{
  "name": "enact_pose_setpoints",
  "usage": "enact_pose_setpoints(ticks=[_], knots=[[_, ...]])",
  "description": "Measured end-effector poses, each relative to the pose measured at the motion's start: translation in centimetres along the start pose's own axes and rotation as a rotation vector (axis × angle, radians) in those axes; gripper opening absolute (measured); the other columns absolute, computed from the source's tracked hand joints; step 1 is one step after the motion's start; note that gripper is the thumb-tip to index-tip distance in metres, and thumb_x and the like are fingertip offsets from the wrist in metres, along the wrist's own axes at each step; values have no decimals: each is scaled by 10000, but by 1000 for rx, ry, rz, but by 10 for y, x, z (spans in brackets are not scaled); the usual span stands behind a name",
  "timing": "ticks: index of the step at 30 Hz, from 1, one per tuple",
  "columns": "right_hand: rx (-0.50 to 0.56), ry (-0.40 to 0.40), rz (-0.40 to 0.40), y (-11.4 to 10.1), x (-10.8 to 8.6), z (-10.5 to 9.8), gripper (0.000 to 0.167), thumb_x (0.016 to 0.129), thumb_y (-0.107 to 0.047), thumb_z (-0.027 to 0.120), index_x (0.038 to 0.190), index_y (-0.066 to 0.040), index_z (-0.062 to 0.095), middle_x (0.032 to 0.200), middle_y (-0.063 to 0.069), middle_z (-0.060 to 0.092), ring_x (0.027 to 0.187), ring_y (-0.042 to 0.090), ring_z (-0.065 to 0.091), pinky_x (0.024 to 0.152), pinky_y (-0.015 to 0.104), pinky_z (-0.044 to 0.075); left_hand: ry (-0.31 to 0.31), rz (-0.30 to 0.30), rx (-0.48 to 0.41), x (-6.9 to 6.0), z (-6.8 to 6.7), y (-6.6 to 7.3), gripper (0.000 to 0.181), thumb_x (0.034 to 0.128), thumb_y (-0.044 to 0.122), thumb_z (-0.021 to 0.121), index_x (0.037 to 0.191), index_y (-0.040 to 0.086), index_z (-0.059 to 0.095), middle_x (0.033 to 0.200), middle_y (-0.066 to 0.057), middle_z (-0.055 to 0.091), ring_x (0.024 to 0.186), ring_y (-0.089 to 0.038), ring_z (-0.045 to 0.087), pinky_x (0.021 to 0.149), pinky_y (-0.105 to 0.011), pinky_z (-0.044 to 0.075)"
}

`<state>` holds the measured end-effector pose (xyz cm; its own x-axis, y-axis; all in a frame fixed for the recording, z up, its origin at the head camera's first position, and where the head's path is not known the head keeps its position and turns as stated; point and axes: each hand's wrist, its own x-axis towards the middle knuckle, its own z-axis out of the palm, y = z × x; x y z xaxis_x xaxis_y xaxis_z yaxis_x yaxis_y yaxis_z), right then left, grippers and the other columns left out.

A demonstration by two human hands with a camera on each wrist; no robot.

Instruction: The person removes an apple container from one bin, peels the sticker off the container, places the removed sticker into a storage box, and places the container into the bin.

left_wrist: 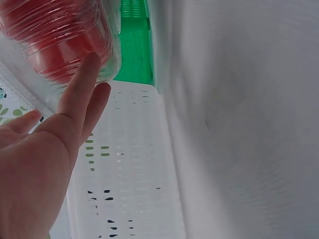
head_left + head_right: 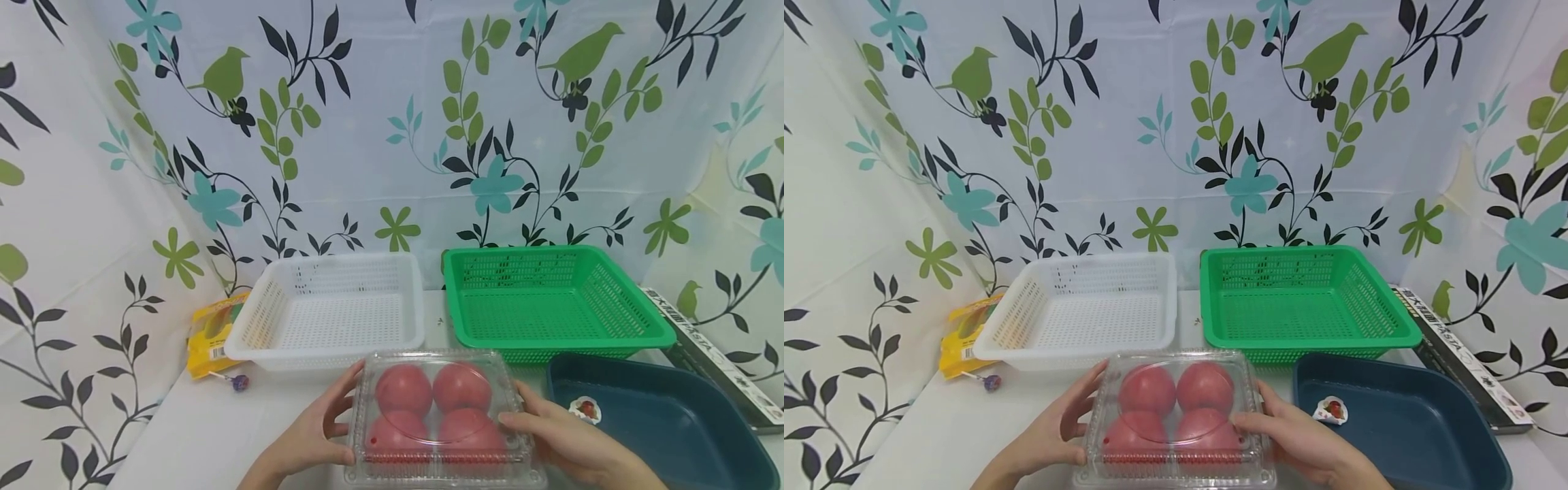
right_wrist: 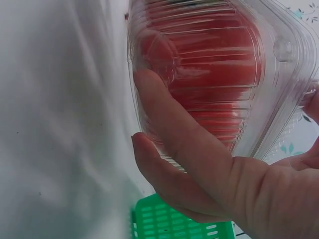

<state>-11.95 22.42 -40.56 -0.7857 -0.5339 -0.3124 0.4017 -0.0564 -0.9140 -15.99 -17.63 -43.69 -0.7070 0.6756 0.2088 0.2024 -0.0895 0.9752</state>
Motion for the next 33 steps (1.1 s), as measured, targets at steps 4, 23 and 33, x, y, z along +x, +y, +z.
enact_pose_setpoints(ticks=[4,23,33], knots=[[11,-21,-17,-3,-3,0,843,1073,-257,455,1562,-48,-199,1581,321,-25,1289,342,448,982,483,501,11,50,21,0,1,5,1076,841,302,846,1638,203,130,1624,-283,126,1388,-528,317,975,-459,524],[49,-110,-181,-3,-2,-4,733,1104,-231,382,1604,-188,-152,1618,227,-19,1286,252,503,1018,485,479,53,126,-162,2,4,16,1000,903,308,783,1634,153,118,1643,-272,60,1431,-247,344,984,-517,492],[19,29,-172,-11,0,6,755,1083,-227,440,1620,-161,-86,1463,117,402,1185,279,582,941,491,527,67,169,-126,4,8,21,988,903,271,783,1628,118,130,1629,-297,96,1441,-200,329,995,-479,494]])
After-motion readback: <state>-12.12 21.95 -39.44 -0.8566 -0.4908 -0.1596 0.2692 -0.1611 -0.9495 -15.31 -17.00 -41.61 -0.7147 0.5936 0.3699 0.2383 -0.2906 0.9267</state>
